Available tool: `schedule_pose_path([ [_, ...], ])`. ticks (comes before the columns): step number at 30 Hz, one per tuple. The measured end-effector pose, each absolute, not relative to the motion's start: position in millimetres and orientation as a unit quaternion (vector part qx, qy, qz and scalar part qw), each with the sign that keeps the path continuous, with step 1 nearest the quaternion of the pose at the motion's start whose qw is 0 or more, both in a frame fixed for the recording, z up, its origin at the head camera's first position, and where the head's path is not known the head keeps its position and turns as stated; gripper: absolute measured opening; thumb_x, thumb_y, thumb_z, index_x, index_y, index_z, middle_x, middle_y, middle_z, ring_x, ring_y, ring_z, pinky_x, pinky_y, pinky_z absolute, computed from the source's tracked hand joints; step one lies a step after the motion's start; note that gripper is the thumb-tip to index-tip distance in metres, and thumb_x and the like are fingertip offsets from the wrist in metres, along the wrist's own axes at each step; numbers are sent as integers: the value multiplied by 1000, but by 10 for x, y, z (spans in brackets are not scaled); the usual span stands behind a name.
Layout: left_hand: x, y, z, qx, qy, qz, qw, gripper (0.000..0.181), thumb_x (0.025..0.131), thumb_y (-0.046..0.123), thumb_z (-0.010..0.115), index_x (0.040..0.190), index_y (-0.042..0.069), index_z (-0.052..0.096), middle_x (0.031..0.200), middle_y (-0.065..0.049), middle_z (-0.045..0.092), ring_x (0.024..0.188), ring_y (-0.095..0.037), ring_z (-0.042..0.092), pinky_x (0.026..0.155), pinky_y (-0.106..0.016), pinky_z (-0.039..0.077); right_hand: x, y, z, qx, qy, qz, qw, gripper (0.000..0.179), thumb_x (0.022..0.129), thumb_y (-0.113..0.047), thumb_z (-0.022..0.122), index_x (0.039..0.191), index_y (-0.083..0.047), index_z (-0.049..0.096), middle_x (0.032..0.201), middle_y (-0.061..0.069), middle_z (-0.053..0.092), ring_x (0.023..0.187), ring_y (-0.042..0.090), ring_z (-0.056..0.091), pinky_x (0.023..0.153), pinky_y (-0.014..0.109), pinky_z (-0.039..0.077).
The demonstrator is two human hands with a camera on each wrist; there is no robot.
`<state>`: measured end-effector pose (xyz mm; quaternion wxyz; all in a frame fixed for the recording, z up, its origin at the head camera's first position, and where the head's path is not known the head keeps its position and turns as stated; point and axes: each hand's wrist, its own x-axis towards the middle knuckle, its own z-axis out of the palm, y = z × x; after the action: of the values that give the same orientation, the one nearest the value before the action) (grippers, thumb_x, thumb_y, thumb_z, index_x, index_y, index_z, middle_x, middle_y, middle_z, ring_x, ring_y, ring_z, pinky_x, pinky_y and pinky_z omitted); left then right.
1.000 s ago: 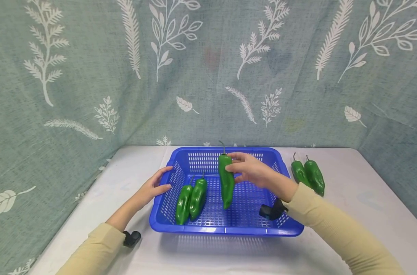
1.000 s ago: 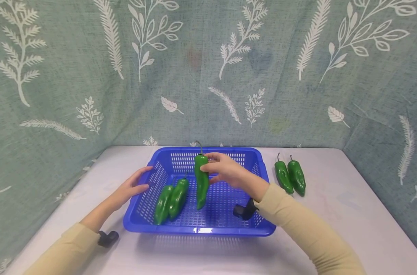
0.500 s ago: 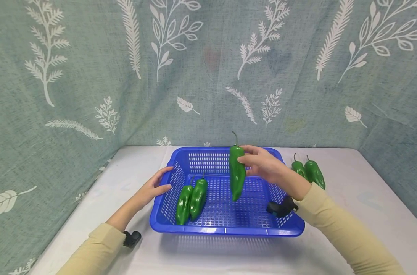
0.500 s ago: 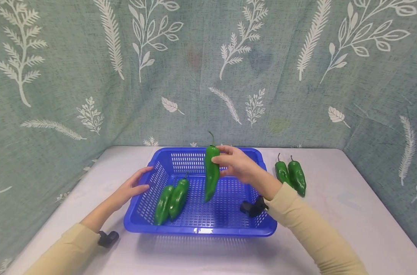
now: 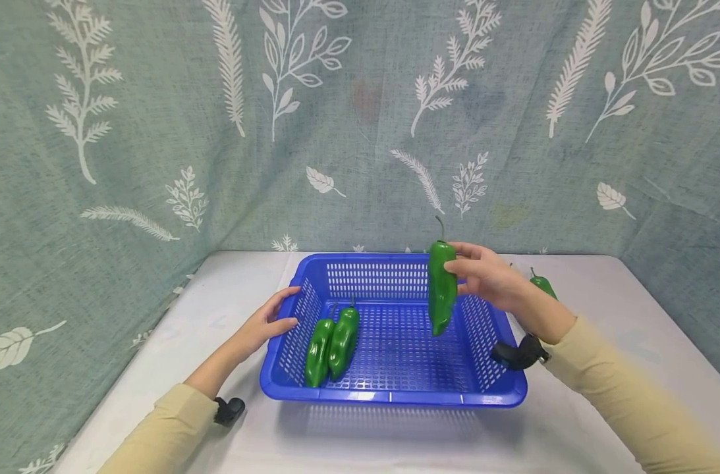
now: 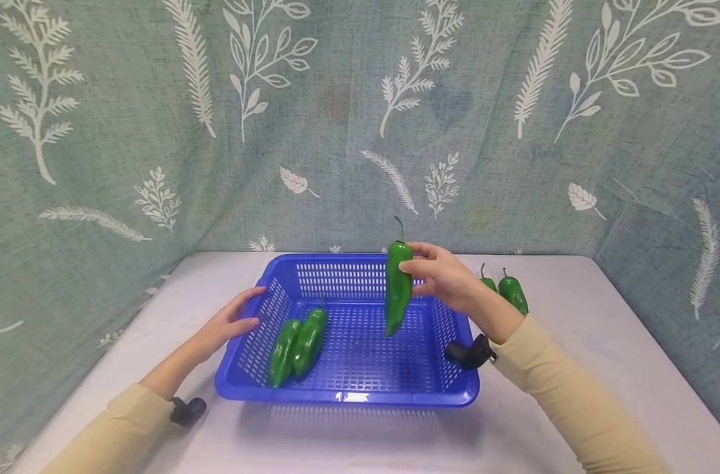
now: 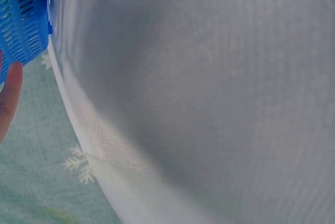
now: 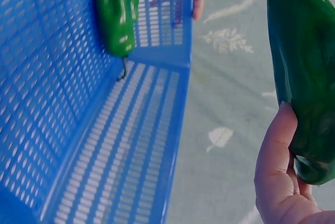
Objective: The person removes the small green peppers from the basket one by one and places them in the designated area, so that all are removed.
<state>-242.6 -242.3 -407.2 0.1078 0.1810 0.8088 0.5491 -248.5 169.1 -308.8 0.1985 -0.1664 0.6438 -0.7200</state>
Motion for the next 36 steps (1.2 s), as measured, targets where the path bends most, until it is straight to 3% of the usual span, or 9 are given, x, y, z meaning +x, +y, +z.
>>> schedule_pose_path([
  [5,-2432,-2428,-4076,187,807,550,105,60,91,18,51,144,13,22,144,-27,23,126,-44,33,95,-51,38,-2476,1863,-3065,-162,636,-730,190,34,90,-5,47,123,-4,39,89,-1,61,77,13,60,72,34,51],
  [15,-2434,-2424,-4071,202,796,561,102,59,91,14,51,143,8,23,141,-27,28,124,-39,34,91,-32,40,-2480,2119,-3042,-153,643,-731,168,26,92,-6,48,118,-10,44,92,-3,63,82,12,61,73,33,50],
  [36,-2428,-2431,-4089,197,804,552,98,59,91,16,51,143,11,23,140,-27,29,122,-40,38,92,-41,42,-2584,2683,-3104,-116,594,-785,134,21,93,-3,44,105,-14,57,88,-1,65,78,13,62,68,30,50],
])
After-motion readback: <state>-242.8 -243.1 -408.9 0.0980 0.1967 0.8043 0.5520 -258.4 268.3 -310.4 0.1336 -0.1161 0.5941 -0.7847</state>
